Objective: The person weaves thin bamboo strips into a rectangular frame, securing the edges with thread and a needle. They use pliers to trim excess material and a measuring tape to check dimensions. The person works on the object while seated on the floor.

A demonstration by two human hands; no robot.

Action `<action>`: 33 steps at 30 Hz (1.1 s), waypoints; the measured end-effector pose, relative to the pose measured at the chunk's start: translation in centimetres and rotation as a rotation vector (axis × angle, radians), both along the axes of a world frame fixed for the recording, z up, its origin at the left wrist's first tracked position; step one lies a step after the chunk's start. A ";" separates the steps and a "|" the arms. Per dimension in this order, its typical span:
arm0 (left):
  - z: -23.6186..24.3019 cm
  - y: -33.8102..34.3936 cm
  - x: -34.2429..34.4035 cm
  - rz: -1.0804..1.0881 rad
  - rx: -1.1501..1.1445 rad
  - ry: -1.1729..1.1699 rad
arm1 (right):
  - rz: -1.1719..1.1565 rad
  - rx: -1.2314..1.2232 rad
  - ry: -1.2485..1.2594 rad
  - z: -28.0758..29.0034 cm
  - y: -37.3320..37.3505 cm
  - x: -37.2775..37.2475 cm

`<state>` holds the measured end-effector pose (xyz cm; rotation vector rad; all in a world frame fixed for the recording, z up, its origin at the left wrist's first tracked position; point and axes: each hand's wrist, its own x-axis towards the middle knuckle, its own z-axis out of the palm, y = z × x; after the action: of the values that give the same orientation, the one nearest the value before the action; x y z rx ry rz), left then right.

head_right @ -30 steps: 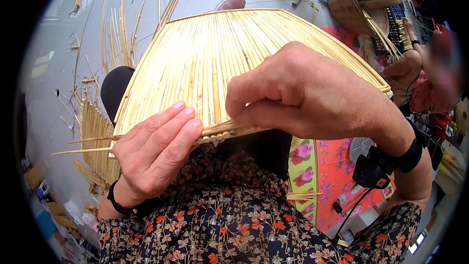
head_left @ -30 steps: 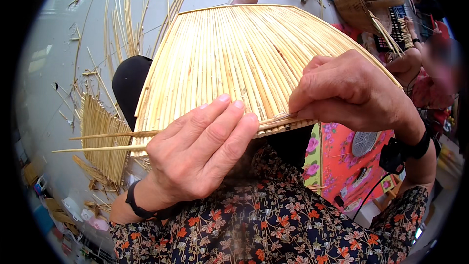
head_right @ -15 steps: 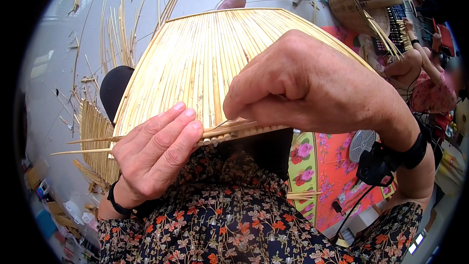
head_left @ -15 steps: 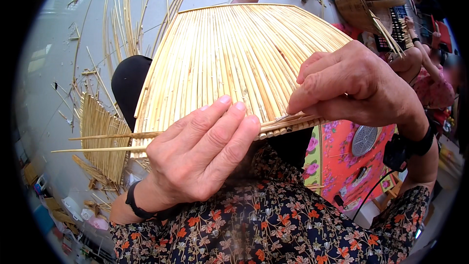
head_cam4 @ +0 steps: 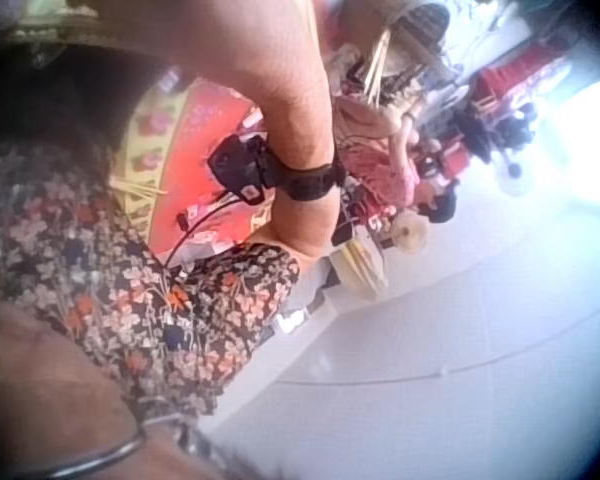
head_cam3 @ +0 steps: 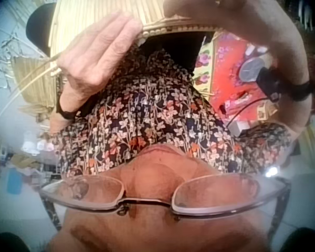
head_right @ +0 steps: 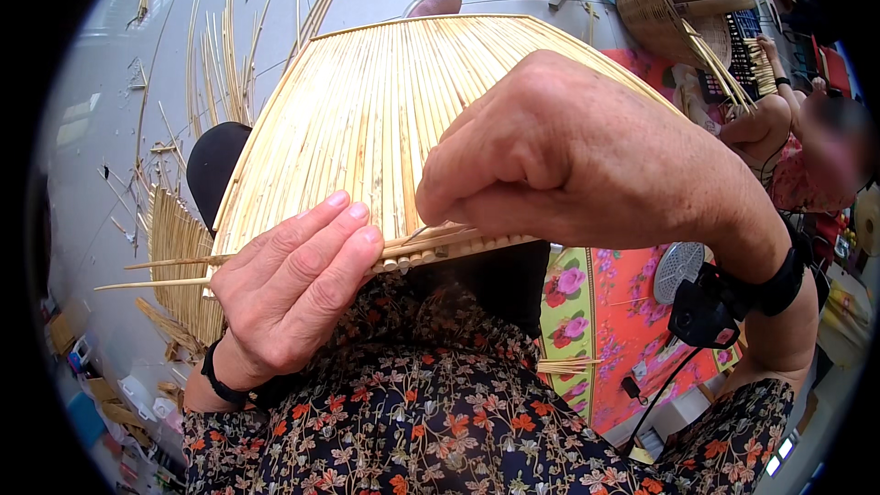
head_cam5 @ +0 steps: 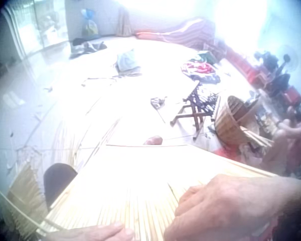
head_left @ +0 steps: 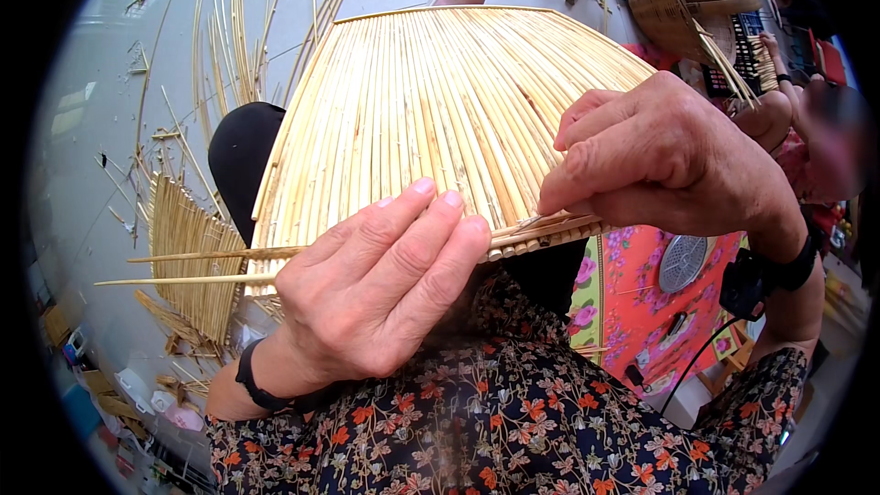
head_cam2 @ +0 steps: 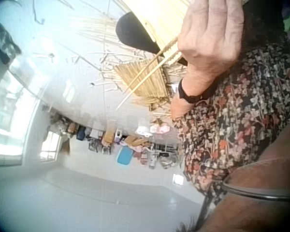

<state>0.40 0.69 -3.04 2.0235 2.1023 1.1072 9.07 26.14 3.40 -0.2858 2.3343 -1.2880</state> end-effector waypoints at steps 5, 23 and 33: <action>-0.2 0.0 0.1 0.009 0.003 0.005 | 0.185 0.156 0.037 1.0 0.1 -1.3; -0.1 -0.1 0.2 -0.002 0.018 0.019 | 0.330 0.252 0.109 1.7 -1.6 -3.0; -1.3 0.0 -0.2 0.003 0.084 0.114 | 0.357 0.392 0.116 2.1 -2.8 -3.3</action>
<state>0.24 0.69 -4.37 2.1712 2.1455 1.1252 5.79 23.37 5.48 -0.6244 2.4264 -0.6459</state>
